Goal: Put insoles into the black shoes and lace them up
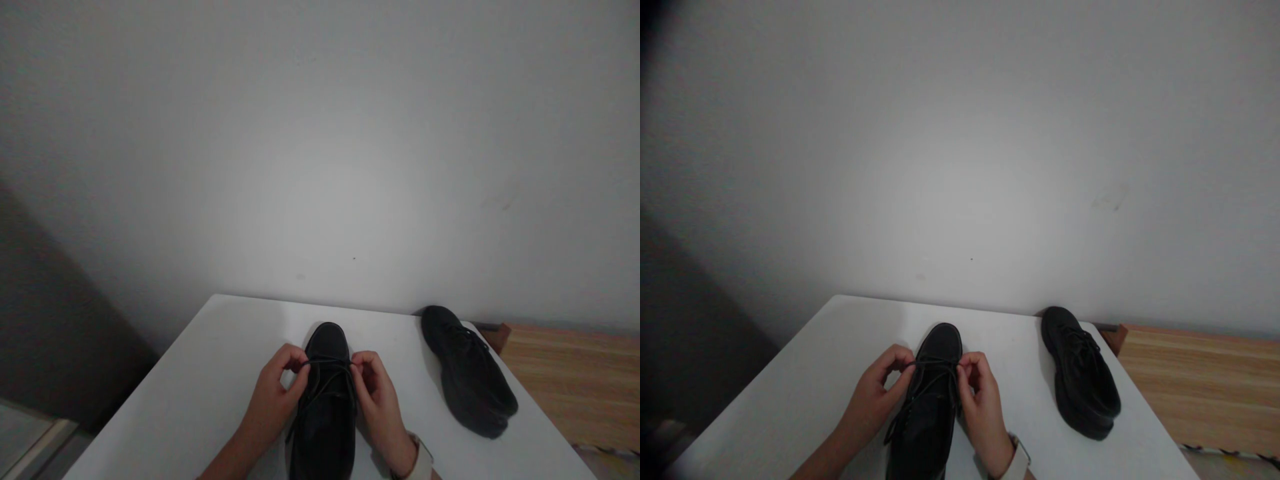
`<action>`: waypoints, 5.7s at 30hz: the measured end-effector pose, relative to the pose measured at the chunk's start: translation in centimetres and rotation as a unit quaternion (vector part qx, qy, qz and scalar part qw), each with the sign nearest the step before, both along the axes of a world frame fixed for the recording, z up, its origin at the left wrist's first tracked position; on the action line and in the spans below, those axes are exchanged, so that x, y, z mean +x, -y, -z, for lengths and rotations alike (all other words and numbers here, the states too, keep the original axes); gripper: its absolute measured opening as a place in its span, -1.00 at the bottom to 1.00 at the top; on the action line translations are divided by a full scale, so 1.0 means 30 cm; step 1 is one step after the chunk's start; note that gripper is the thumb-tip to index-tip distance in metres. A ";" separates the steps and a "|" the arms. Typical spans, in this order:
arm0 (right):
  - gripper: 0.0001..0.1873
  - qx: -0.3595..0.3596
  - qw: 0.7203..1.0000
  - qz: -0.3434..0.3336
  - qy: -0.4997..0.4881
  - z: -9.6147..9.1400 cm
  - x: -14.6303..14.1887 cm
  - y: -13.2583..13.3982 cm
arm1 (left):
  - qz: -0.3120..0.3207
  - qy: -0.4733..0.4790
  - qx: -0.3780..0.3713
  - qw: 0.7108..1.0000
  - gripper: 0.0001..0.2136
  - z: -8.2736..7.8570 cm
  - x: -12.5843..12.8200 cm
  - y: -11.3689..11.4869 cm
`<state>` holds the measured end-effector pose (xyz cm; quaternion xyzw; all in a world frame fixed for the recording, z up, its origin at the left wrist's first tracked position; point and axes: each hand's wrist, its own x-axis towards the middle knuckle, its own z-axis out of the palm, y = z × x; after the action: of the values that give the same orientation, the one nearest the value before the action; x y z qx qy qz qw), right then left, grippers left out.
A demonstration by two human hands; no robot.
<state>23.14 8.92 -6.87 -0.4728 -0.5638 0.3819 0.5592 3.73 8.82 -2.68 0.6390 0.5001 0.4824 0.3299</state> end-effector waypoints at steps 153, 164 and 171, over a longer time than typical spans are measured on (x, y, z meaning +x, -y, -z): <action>-0.48 -0.144 0.970 0.044 -0.189 -0.028 0.045 -0.009 | 0.000 -0.104 -0.012 0.995 -0.82 0.008 -0.024 -0.009; -0.62 -0.038 0.992 0.054 -0.109 -0.047 0.037 0.011 | -0.010 -0.140 -0.002 0.990 -0.86 0.025 -0.024 -0.016; -0.57 -0.022 0.993 0.083 -0.080 -0.003 0.052 0.006 | -0.083 -0.143 0.007 0.986 -0.85 0.040 -0.042 -0.025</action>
<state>24.70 8.74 -6.76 -0.4985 -0.4672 0.3832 0.6216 2.48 9.58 -3.89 0.6601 0.5900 0.4154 0.2089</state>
